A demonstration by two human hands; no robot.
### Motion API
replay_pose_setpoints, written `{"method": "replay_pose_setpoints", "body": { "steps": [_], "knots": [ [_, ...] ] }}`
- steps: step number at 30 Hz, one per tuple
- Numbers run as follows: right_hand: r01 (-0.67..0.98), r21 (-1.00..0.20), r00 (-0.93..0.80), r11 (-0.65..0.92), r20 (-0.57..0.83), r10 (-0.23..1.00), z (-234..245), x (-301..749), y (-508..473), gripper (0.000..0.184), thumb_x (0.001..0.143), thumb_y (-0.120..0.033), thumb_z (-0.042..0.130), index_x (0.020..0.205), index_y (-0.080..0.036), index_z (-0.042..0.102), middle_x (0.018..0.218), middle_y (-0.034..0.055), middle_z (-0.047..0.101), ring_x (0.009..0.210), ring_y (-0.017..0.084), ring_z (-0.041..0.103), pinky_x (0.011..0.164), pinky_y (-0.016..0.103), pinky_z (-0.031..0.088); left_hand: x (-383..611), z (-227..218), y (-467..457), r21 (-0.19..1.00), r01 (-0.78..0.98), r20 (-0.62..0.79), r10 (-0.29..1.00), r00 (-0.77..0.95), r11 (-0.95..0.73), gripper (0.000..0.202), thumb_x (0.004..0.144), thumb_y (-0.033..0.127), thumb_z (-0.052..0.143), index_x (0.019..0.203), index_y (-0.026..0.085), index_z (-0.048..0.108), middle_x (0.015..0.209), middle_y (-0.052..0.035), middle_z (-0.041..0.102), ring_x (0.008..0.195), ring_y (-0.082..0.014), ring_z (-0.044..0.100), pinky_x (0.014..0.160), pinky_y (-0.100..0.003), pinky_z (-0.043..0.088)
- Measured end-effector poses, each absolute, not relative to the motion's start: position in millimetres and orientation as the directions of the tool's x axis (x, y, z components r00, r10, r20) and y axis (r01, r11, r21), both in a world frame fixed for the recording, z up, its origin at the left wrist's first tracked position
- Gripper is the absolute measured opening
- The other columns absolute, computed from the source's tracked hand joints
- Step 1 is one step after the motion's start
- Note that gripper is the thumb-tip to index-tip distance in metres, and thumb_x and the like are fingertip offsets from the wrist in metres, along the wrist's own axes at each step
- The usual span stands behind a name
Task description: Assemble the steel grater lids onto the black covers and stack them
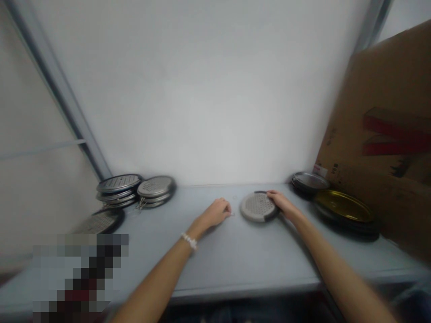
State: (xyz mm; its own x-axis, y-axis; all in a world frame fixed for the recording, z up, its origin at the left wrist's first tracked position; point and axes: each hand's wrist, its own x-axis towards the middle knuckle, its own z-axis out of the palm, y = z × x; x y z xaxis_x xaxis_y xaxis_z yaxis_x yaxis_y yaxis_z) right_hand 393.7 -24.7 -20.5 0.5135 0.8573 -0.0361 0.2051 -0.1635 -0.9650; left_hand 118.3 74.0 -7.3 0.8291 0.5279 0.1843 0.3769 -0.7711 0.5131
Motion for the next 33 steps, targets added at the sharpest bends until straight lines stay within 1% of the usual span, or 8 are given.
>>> {"method": "replay_pose_setpoints", "body": {
  "steps": [8,13,15,18,23,25,28,33],
  "knots": [
    [0.551,-0.801,0.586,-0.232,0.174,0.791,-26.5,395.9,-28.5,0.013,0.083,-0.024,0.059,0.082,-0.017,0.069,0.097,0.0129,0.072,0.111,0.028,0.061,0.099,0.036,0.041,120.3,-6.7,75.4,0.610,0.366,0.126,0.542,0.830,-0.702,0.013,0.069,0.012,0.071,0.059,0.019,0.066,0.068,-0.0037,0.065,0.085,-0.0236,0.060,0.083,-0.032,0.044],
    [0.608,-0.787,0.524,-0.103,0.301,0.797,-12.1,370.9,-35.4,0.014,0.080,-0.025,0.065,0.088,-0.015,0.072,0.114,0.0173,0.068,0.125,0.031,0.050,0.110,0.041,0.029,125.7,-10.6,76.6,0.728,0.321,0.160,0.606,0.779,-0.606,0.006,0.071,0.019,0.071,0.068,0.016,0.067,0.067,-0.0022,0.066,0.070,-0.0188,0.059,0.069,-0.028,0.045],
    [0.577,-0.817,0.452,0.008,0.328,0.830,-3.2,355.5,-30.5,0.018,0.080,-0.031,0.067,0.089,-0.017,0.073,0.109,0.0141,0.070,0.116,0.029,0.055,0.106,0.040,0.035,136.1,-11.1,79.0,0.779,0.287,0.199,0.654,0.730,-0.557,0.012,0.077,0.026,0.068,0.077,0.014,0.066,0.070,-0.0029,0.067,0.066,-0.0167,0.059,0.066,-0.027,0.046],
    [0.445,-0.884,0.344,0.141,0.315,0.884,7.1,331.5,-14.5,0.030,0.076,-0.046,0.071,0.082,-0.017,0.075,0.087,0.0090,0.074,0.086,0.024,0.064,0.084,0.034,0.047,159.6,-7.3,83.1,0.837,0.212,0.269,0.715,0.645,-0.505,0.022,0.087,0.032,0.058,0.092,0.012,0.064,0.079,-0.0059,0.069,0.069,-0.0146,0.061,0.066,-0.025,0.048],
    [0.159,-0.958,0.400,0.238,0.283,0.872,9.4,313.6,8.8,0.045,0.069,-0.059,0.067,0.073,-0.014,0.069,0.070,0.0068,0.070,0.064,0.016,0.061,0.062,0.027,0.046,196.4,2.6,88.2,0.855,0.154,0.340,0.759,0.555,-0.495,0.027,0.094,0.034,0.051,0.106,0.012,0.060,0.097,-0.0109,0.071,0.078,-0.0133,0.066,0.073,-0.025,0.051],
    [0.081,-0.961,0.466,0.266,0.273,0.842,6.8,317.8,11.4,0.043,0.065,-0.057,0.069,0.070,-0.015,0.067,0.067,0.0048,0.068,0.061,0.014,0.059,0.059,0.026,0.045,204.2,3.6,93.8,0.843,0.186,0.328,0.756,0.567,-0.505,0.026,0.093,0.035,0.054,0.104,0.013,0.061,0.092,-0.0101,0.073,0.074,-0.0136,0.066,0.071,-0.025,0.052],
    [0.021,-0.956,0.565,0.291,0.252,0.786,2.2,330.8,12.4,0.038,0.060,-0.053,0.074,0.066,-0.016,0.064,0.061,0.0017,0.064,0.057,0.013,0.057,0.054,0.024,0.042,206.8,2.1,109.5,0.785,0.308,0.285,0.755,0.590,-0.538,0.019,0.087,0.033,0.062,0.089,0.014,0.065,0.080,-0.0074,0.072,0.069,-0.0148,0.065,0.069,-0.026,0.050],
    [-0.043,-0.956,0.656,0.291,0.193,0.730,-3.4,345.4,17.1,0.036,0.063,-0.051,0.072,0.069,-0.017,0.061,0.065,0.0031,0.067,0.054,0.014,0.063,0.048,0.022,0.042,198.6,-1.6,137.1,0.586,0.527,0.153,0.722,0.674,-0.616,0.011,0.070,0.022,0.070,0.063,0.015,0.065,0.058,-0.0010,0.064,0.064,-0.0165,0.060,0.064,-0.025,0.045]
  ]
}}
